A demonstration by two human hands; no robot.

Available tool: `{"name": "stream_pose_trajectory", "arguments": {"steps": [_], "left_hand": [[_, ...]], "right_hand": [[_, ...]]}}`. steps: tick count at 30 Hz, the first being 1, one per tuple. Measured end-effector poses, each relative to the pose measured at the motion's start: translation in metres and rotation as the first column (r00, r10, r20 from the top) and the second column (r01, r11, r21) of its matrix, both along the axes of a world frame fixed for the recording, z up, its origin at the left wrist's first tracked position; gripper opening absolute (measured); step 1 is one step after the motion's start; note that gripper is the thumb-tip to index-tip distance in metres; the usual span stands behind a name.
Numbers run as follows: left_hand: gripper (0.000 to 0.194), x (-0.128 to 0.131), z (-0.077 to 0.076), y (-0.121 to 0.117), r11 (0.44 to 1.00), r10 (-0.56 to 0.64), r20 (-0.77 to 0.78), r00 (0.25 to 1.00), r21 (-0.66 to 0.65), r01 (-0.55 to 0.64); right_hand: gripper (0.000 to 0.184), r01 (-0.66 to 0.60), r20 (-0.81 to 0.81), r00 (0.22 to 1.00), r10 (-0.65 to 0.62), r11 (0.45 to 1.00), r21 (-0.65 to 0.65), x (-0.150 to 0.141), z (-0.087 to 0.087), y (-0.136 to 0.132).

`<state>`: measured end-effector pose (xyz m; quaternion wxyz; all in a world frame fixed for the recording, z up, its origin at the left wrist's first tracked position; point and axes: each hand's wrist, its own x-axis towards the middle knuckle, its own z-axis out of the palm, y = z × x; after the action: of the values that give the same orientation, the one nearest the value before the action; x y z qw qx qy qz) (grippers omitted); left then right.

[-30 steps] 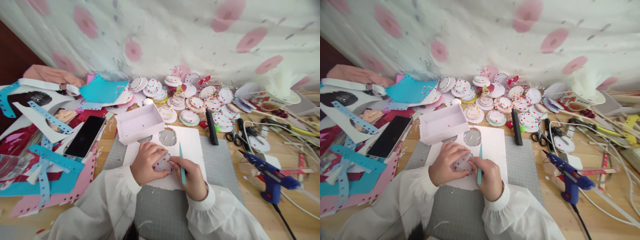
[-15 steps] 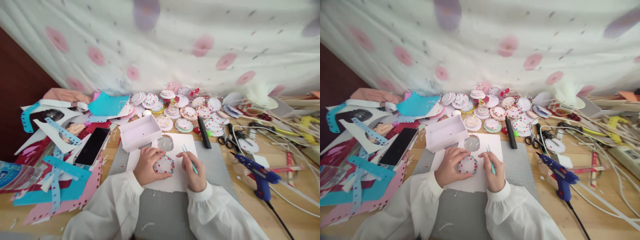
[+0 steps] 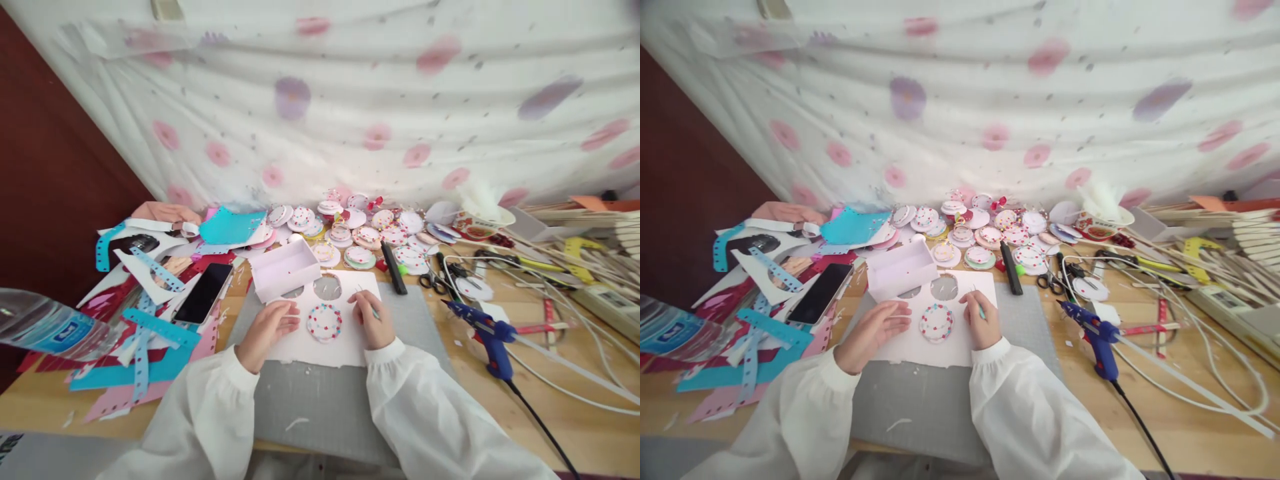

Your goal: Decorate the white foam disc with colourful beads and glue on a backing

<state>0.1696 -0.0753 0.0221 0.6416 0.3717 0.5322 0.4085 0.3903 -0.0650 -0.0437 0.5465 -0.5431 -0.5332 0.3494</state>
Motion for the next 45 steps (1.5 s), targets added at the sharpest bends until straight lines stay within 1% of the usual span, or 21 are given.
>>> {"name": "stream_pose_trajectory", "arguments": {"steps": [2, 6, 11, 16, 20, 22, 24, 26, 29, 35, 39, 45], "left_hand": [[0.047, 0.003, 0.000, -0.005, 0.998, -0.014, 0.085, 0.996, -0.062, 0.020], [0.047, 0.017, -0.001, -0.009, 0.997, -0.041, 0.157, 0.987, -0.052, 0.049], [0.045, 0.030, -0.002, -0.007, 0.997, -0.048, 0.177, 0.983, -0.043, 0.056], [0.047, 0.032, -0.001, -0.006, 0.997, -0.061, 0.167, 0.984, -0.032, 0.067], [0.045, 0.029, -0.005, -0.003, 0.993, -0.106, 0.092, 0.990, -0.045, 0.110], [0.042, 0.027, -0.010, 0.000, 0.988, -0.155, 0.025, 0.988, -0.016, 0.156], [0.041, 0.025, -0.015, 0.004, 0.974, -0.211, -0.076, 0.974, 0.067, 0.217], [0.042, 0.023, -0.019, 0.007, 0.942, -0.258, -0.202, 0.945, 0.166, 0.293], [0.045, 0.021, -0.022, 0.012, 0.890, -0.308, -0.321, 0.896, 0.236, 0.390], [0.045, 0.019, -0.021, 0.019, 0.844, -0.361, -0.368, 0.857, 0.262, 0.468], [0.042, 0.019, -0.020, 0.022, 0.816, -0.378, -0.383, 0.843, 0.293, 0.499], [0.037, 0.019, -0.027, 0.025, 0.777, -0.411, -0.413, 0.813, 0.309, 0.549]], "right_hand": [[0.029, -0.075, 0.078, 0.994, 0.074, 0.997, 0.009, -0.002, -0.001, -0.002], [0.025, -0.172, 0.216, 0.963, 0.160, 0.985, 0.035, -0.004, -0.004, -0.005], [0.026, -0.202, 0.310, 0.935, 0.174, 0.977, 0.062, -0.003, -0.004, -0.006], [0.028, -0.207, 0.353, 0.920, 0.170, 0.976, 0.071, -0.003, -0.002, -0.006], [0.029, -0.219, 0.365, 0.913, 0.183, 0.974, 0.061, -0.003, -0.001, -0.006], [0.029, -0.236, 0.370, 0.907, 0.199, 0.970, 0.054, -0.003, -0.001, -0.006], [0.029, -0.248, 0.378, 0.901, 0.212, 0.967, 0.049, -0.003, 0.000, -0.007], [0.028, -0.253, 0.388, 0.896, 0.217, 0.966, 0.044, -0.003, 0.000, -0.007], [0.028, -0.250, 0.406, 0.889, 0.214, 0.967, 0.038, -0.002, -0.001, -0.006], [0.028, -0.256, 0.442, 0.870, 0.218, 0.966, 0.027, 0.000, 0.003, -0.009], [0.027, -0.266, 0.467, 0.855, 0.226, 0.964, 0.020, 0.002, 0.007, -0.011], [0.026, -0.287, 0.491, 0.835, 0.247, 0.958, 0.006, 0.002, 0.006, -0.010]]}}
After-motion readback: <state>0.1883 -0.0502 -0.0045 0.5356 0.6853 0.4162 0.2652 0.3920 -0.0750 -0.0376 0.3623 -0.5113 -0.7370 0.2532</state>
